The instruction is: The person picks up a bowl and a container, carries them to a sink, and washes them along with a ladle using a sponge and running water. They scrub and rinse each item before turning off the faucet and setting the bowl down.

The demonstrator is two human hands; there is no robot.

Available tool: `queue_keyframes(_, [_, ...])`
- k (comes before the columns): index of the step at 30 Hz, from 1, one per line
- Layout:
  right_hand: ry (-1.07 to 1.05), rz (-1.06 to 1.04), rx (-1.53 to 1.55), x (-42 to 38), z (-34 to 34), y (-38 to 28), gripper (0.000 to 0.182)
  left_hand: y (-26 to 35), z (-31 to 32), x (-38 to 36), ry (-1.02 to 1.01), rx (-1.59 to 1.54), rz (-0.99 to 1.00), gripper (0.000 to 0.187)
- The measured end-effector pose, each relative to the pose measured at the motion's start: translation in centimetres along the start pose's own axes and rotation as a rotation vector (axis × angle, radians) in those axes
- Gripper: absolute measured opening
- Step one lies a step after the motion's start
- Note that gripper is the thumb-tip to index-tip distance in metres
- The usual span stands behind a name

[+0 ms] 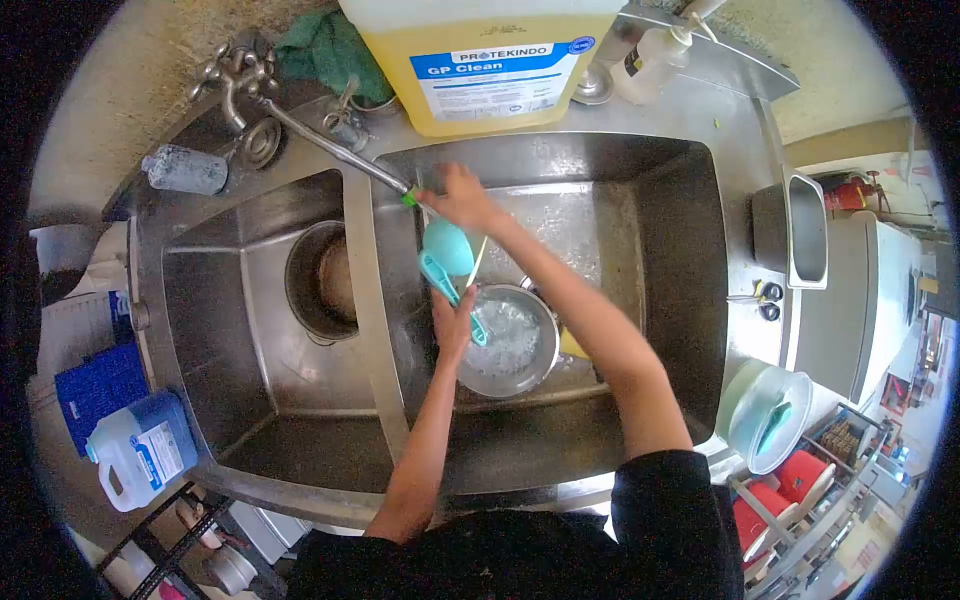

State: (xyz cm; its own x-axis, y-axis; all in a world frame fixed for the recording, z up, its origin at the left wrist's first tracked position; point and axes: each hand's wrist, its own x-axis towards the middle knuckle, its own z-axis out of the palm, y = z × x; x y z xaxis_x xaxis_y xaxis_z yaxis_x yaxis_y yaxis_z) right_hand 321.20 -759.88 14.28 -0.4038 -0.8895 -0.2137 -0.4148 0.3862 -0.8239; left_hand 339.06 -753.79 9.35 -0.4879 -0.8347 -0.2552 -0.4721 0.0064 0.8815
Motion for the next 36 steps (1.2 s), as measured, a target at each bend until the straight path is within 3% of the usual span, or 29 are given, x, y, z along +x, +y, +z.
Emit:
queue_keyframes(4, [0.134,0.131,0.292,-3.7,5.5,2.2,0.057,-0.7,0.3,0.2,0.029,-0.012,-0.037,0.054])
queue_keyframes(7, [0.163,0.391,0.113,-2.5,6.0,1.0,0.048,-0.1,0.3,-0.3,0.058,0.156,-0.151,0.055])
queue_keyframes(9, [0.047,0.404,0.164,-0.8,6.6,2.6,0.041,0.6,0.3,-0.6,0.113,0.322,-0.239,0.054])
queue_keyframes(10, [-0.013,0.408,0.184,0.0,7.0,4.1,0.037,1.9,-0.4,-0.4,0.061,0.356,-0.300,0.054])
queue_keyframes(12, [0.025,0.041,0.244,0.8,8.7,9.8,0.031,1.5,-0.7,-0.1,0.017,0.399,-0.282,0.051])
queue_keyframes(13, [0.014,0.065,0.322,0.5,7.8,8.9,0.030,1.0,-0.6,0.1,-0.004,0.417,-0.273,0.049])
queue_keyframes(15, [-0.002,0.116,0.478,0.1,5.9,7.1,0.030,-3.8,1.5,1.6,-0.043,-0.121,-0.108,0.043])
queue_keyframes(16, [-0.013,0.374,0.491,0.5,5.3,5.9,0.031,-5.5,2.2,2.2,-0.064,-0.385,-0.020,0.040])
queue_keyframes(17, [-0.021,0.634,0.500,0.8,4.7,4.7,0.033,-4.8,2.0,2.3,-0.151,-0.564,-0.185,0.037])
queue_keyframes(18, [-0.071,0.355,0.192,0.6,3.9,3.0,0.044,-3.3,1.5,2.3,-0.243,-0.739,-0.353,0.034])
queue_keyframes(20, [0.150,0.244,0.003,2.3,4.7,3.1,0.051,-1.1,0.7,2.5,-0.363,-0.990,-0.665,0.029])
queue_keyframes(21, [0.261,0.189,-0.095,2.9,5.0,3.2,0.054,0.6,-0.1,2.8,-0.381,-1.115,-0.680,0.027])
queue_keyframes(23, [0.302,0.081,-0.053,3.0,2.6,-0.9,0.038,-0.9,0.2,3.6,-0.605,-1.393,-0.667,0.031])
queue_keyframes(26, [-0.432,0.106,0.570,3.6,0.0,-2.4,0.030,-0.8,0.0,3.5,-0.690,-1.460,-0.712,0.036])
queue_keyframes(29, [-0.597,-0.276,0.432,3.9,-1.0,-2.2,0.019,-1.4,0.1,3.2,-0.761,-1.572,-0.772,0.039])
queue_keyframes(35, [-0.356,-0.322,-0.137,5.1,-1.3,-3.0,0.020,-1.4,0.0,1.5,-0.740,-1.482,-0.844,0.039])
queue_keyframes(36, [-0.333,-0.354,-0.227,5.1,-1.5,-3.5,0.022,-1.3,-0.1,1.2,-0.663,-1.397,-0.835,0.040])
